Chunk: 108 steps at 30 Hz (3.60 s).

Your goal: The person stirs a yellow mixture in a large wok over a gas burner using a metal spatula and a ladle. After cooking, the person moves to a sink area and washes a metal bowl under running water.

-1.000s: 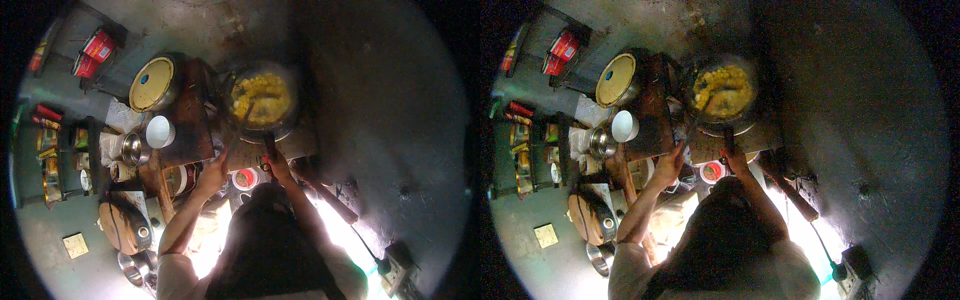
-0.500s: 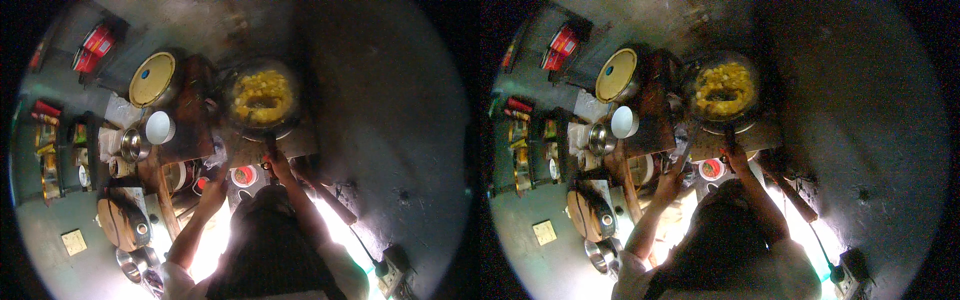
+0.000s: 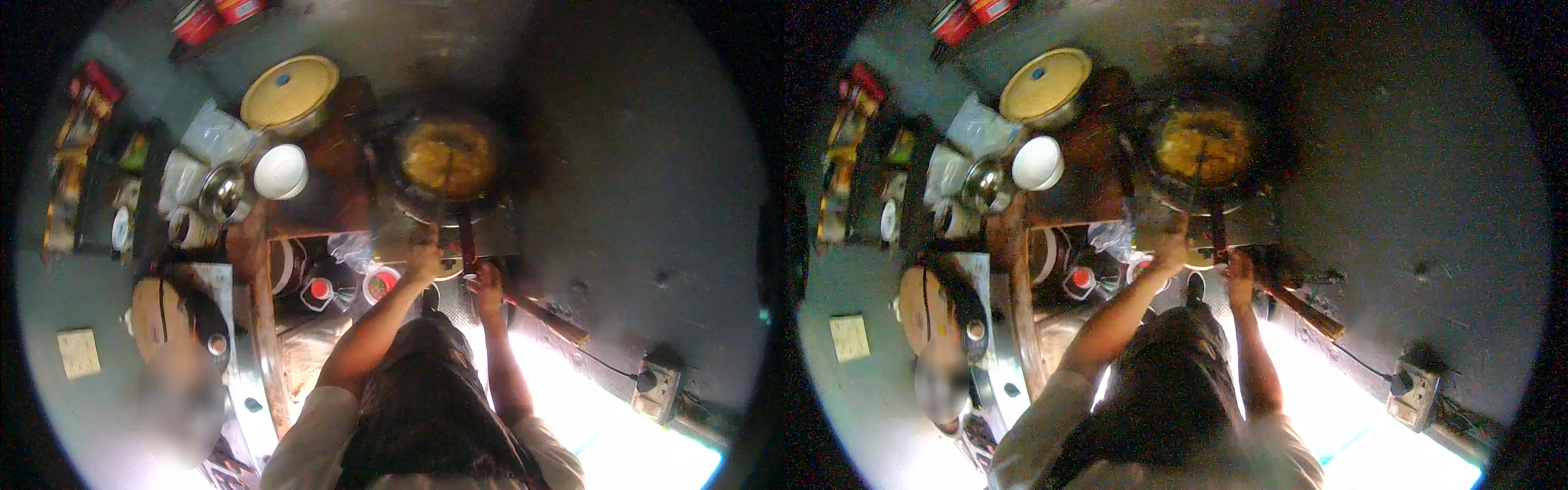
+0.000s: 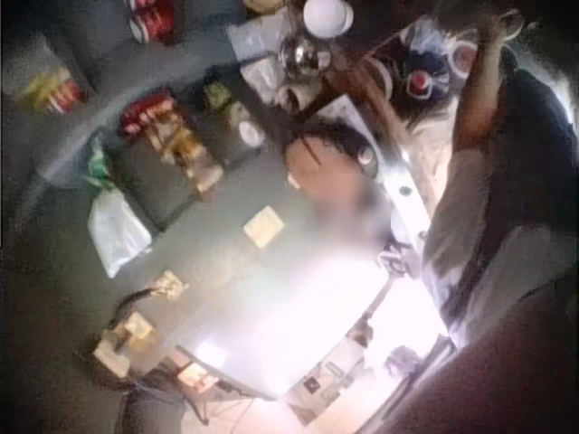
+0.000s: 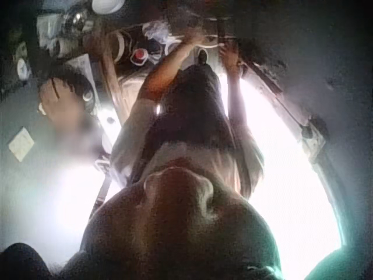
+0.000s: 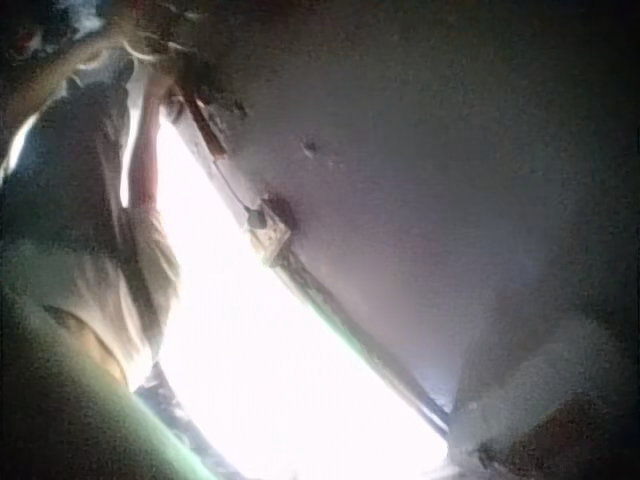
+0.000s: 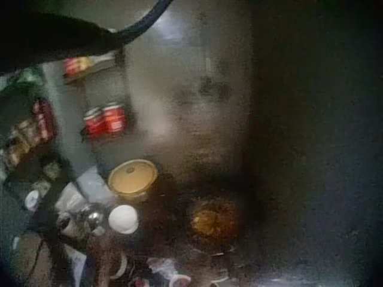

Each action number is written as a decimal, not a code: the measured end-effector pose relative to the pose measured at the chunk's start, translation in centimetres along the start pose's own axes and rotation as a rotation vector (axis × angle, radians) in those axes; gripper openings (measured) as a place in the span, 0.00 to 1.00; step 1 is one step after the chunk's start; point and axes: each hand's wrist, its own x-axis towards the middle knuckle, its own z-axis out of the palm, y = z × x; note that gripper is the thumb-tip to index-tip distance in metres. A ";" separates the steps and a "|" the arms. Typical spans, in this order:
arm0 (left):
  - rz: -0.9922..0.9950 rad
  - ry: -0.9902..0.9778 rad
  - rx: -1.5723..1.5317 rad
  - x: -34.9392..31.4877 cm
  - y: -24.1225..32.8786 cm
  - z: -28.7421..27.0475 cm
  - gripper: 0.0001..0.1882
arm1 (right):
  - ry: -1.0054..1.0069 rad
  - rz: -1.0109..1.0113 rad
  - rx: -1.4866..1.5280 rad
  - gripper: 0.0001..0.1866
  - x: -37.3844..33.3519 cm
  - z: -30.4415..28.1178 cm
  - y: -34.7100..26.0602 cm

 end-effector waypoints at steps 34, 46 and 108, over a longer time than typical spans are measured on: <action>-2.148 1.048 -1.238 -64.2 24.6 31.8 0.26 | -1.620 0.512 -1.275 0.02 -26.2 7.6 18.4; -1.998 1.151 -1.074 -91.2 18.7 22.8 0.20 | -1.957 -0.594 -0.106 0.13 -52.5 28.2 -2.9; -2.068 1.576 0.707 -154.8 24.0 -22.1 0.25 | -3.308 0.506 -0.454 0.12 -147.1 -4.0 -1.0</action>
